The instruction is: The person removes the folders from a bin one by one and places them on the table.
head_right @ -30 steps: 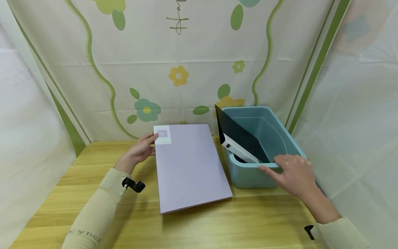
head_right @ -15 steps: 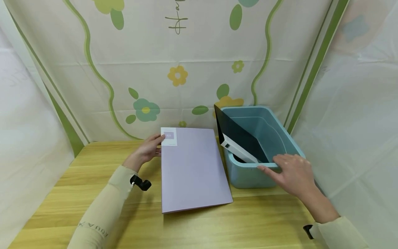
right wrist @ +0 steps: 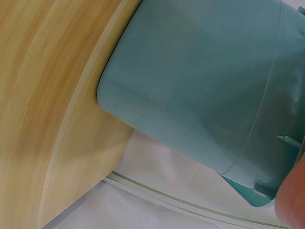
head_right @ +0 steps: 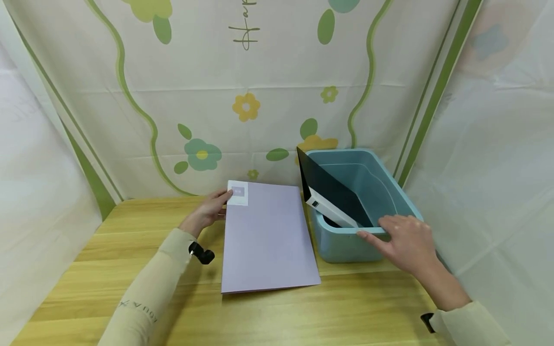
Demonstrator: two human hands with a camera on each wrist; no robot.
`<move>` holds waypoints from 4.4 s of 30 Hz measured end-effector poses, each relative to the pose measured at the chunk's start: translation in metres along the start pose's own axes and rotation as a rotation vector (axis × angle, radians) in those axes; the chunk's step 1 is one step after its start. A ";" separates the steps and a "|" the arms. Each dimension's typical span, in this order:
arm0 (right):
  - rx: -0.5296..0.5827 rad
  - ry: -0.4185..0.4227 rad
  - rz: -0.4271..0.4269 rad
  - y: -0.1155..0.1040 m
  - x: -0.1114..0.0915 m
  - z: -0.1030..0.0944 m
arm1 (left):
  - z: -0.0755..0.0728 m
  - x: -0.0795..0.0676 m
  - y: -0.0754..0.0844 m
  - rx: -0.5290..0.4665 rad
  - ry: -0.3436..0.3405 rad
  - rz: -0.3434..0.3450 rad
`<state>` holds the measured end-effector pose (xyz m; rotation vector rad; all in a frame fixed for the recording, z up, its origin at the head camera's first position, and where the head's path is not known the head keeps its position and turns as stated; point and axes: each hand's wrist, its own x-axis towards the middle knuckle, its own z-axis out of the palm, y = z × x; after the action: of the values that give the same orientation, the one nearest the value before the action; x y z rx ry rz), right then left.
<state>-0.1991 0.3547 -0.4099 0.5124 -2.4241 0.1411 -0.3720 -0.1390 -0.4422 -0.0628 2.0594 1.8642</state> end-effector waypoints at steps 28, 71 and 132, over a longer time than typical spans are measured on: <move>-0.008 0.004 0.008 -0.001 0.000 -0.003 | 0.002 0.008 -0.011 0.153 -0.028 0.078; -0.007 0.010 0.013 -0.003 -0.003 -0.002 | 0.012 -0.008 -0.015 0.565 0.121 0.148; -0.003 0.029 -0.001 -0.003 0.000 -0.003 | 0.052 -0.058 0.015 0.568 0.050 0.522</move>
<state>-0.1964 0.3528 -0.4080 0.5063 -2.3955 0.1434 -0.3098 -0.0986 -0.4145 0.6292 2.7492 1.4393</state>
